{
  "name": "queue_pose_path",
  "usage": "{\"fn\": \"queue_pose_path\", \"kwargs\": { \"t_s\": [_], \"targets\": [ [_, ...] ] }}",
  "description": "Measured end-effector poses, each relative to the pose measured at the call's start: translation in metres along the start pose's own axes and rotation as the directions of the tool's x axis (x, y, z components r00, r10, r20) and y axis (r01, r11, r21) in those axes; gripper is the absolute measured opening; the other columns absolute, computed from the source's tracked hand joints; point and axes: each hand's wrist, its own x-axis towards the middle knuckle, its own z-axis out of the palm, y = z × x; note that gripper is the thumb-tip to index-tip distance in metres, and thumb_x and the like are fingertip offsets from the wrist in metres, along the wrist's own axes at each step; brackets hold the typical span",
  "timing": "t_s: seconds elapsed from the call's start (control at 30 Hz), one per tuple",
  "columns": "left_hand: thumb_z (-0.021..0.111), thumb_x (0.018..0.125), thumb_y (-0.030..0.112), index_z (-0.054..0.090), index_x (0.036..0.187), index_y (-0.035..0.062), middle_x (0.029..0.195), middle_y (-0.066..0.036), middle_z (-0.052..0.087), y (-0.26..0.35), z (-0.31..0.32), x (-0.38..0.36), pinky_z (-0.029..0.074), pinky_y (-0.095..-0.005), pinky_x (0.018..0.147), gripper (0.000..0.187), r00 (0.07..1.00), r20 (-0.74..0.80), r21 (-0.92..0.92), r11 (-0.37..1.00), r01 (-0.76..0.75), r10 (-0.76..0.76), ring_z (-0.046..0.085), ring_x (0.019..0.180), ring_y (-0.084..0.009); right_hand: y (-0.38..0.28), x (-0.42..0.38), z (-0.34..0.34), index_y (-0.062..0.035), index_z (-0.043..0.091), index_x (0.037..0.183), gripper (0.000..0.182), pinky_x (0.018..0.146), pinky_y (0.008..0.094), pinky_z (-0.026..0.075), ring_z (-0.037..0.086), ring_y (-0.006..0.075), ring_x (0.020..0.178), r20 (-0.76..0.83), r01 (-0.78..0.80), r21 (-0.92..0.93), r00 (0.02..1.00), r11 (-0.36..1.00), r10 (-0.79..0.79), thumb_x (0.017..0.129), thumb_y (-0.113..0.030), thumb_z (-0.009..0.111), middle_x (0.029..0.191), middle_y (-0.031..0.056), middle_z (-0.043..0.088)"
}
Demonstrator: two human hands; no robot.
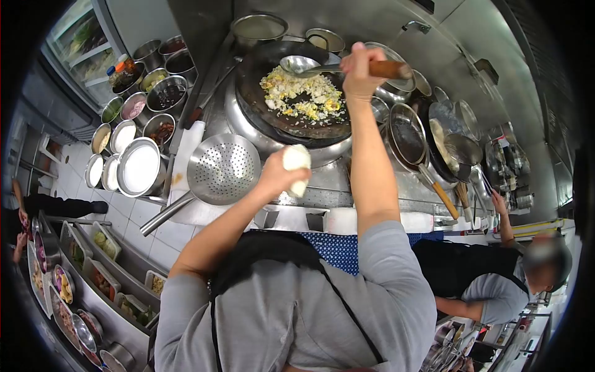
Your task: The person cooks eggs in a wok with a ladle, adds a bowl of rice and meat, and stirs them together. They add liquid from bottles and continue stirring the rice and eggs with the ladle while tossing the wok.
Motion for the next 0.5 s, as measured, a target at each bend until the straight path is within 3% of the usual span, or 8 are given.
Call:
{"fn": "queue_pose_path", "kwargs": {
  "t_s": [0.03, 0.07, 0.1, 0.2, 0.3, 0.33, 0.4, 0.5],
  "targets": [
    [0.077, 0.061, 0.025, 0.065, 0.102, -0.002, 0.105, -0.02, 0.064, 0.022, 0.002, -0.008, 0.049, -0.0453, 0.092, 0.05, 0.987, -0.014, 0.361, 0.921, -0.145, 0.16, 0.063, 0.099, -0.0338, 0.022, -0.014, -0.003, -0.0071, 0.046, 0.068, 0.028, 0.038, 0.0289, 0.038, 0.046, 0.0127, 0.038, -0.05, -0.029, -0.12, 0.998, 0.992, 0.023, 0.085, -0.005, 0.067, 0.048, 0.0034, 0.047],
    [0.077, 0.06, 0.026, 0.065, 0.102, -0.0019, 0.112, -0.022, 0.06, 0.029, 0.001, -0.007, 0.042, -0.0465, 0.1, 0.052, 0.925, 0.094, 0.519, 0.775, -0.36, 0.367, 0.056, 0.109, -0.0357, 0.039, -0.012, -0.007, -0.0073, 0.046, 0.067, 0.028, 0.038, 0.028, 0.038, 0.046, 0.0125, 0.038, -0.019, -0.083, -0.139, 0.996, 0.987, 0.082, 0.085, -0.005, 0.068, 0.049, 0.0032, 0.048],
    [0.077, 0.058, 0.027, 0.065, 0.102, -0.0018, 0.119, -0.023, 0.057, 0.034, -0.002, 0.005, 0.035, -0.0478, 0.108, 0.054, 0.808, 0.233, 0.63, 0.548, -0.55, 0.542, 0.05, 0.119, -0.0375, 0.053, -0.001, -0.007, -0.0076, 0.046, 0.067, 0.029, 0.038, 0.0271, 0.038, 0.047, 0.0123, 0.038, 0.019, -0.123, -0.152, 0.992, 0.981, 0.128, 0.084, -0.006, 0.069, 0.049, 0.0029, 0.048],
    [0.078, 0.057, 0.027, 0.066, 0.102, -0.0011, 0.128, -0.023, 0.05, 0.019, -0.004, 0.024, 0.025, -0.0479, 0.115, 0.055, 0.813, 0.393, 0.711, 0.418, -0.565, 0.429, 0.041, 0.127, -0.0369, 0.031, 0.042, 0.026, -0.0081, 0.044, 0.066, 0.032, 0.037, 0.0268, 0.036, 0.044, 0.0111, 0.037, 0.071, -0.088, -0.256, 0.991, 0.963, 0.11, 0.084, -0.005, 0.07, 0.048, 0.0018, 0.047],
    [0.078, 0.056, 0.026, 0.066, 0.102, -0.002, 0.128, -0.023, 0.051, 0.014, -0.009, 0.025, 0.025, -0.047, 0.116, 0.056, 0.816, 0.42, 0.716, 0.408, -0.567, 0.398, 0.042, 0.125, -0.0371, -0.017, 0.012, 0.033, -0.0084, 0.042, 0.065, 0.033, 0.037, 0.0274, 0.037, 0.043, 0.0103, 0.037, 0.146, -0.176, -0.005, 0.974, 0.984, 0.175, 0.086, -0.004, 0.068, 0.048, 0.0012, 0.045],
    [0.078, 0.056, 0.026, 0.066, 0.102, -0.002, 0.128, -0.023, 0.051, 0.014, -0.01, 0.026, 0.024, -0.047, 0.116, 0.056, 0.813, 0.426, 0.72, 0.396, -0.571, 0.397, 0.042, 0.125, -0.0373, -0.015, -0.007, 0.028, -0.0088, 0.04, 0.065, 0.034, 0.039, 0.0279, 0.038, 0.043, 0.0099, 0.038, 0.202, -0.118, 0.022, 0.973, 0.993, 0.111, 0.087, -0.002, 0.065, 0.048, 0.0006, 0.043],
    [0.079, 0.055, 0.026, 0.066, 0.102, -0.0021, 0.127, -0.023, 0.051, 0.013, -0.01, 0.024, 0.024, -0.047, 0.117, 0.056, 0.812, 0.44, 0.726, 0.379, -0.573, 0.384, 0.042, 0.125, -0.0377, 0.019, -0.033, 0.011, -0.0087, 0.041, 0.065, 0.033, 0.039, 0.0282, 0.039, 0.045, 0.0116, 0.039, 0.13, -0.12, -0.062, 0.983, 0.991, 0.127, 0.086, -0.003, 0.065, 0.048, 0.0012, 0.044],
    [0.081, 0.056, 0.025, 0.066, 0.1, -0.0009, 0.13, -0.022, 0.048, 0.011, -0.012, 0.026, 0.025, -0.0476, 0.116, 0.054, 0.804, 0.465, 0.736, 0.343, -0.583, 0.37, 0.041, 0.126, -0.0383, 0.039, 0.015, 0.008, -0.0077, 0.047, 0.065, 0.029, 0.035, 0.0276, 0.036, 0.048, 0.0136, 0.038, 0.044, -0.118, -0.257, 0.99, 0.959, 0.134, 0.083, -0.007, 0.07, 0.048, 0.0029, 0.048]
  ]
}}
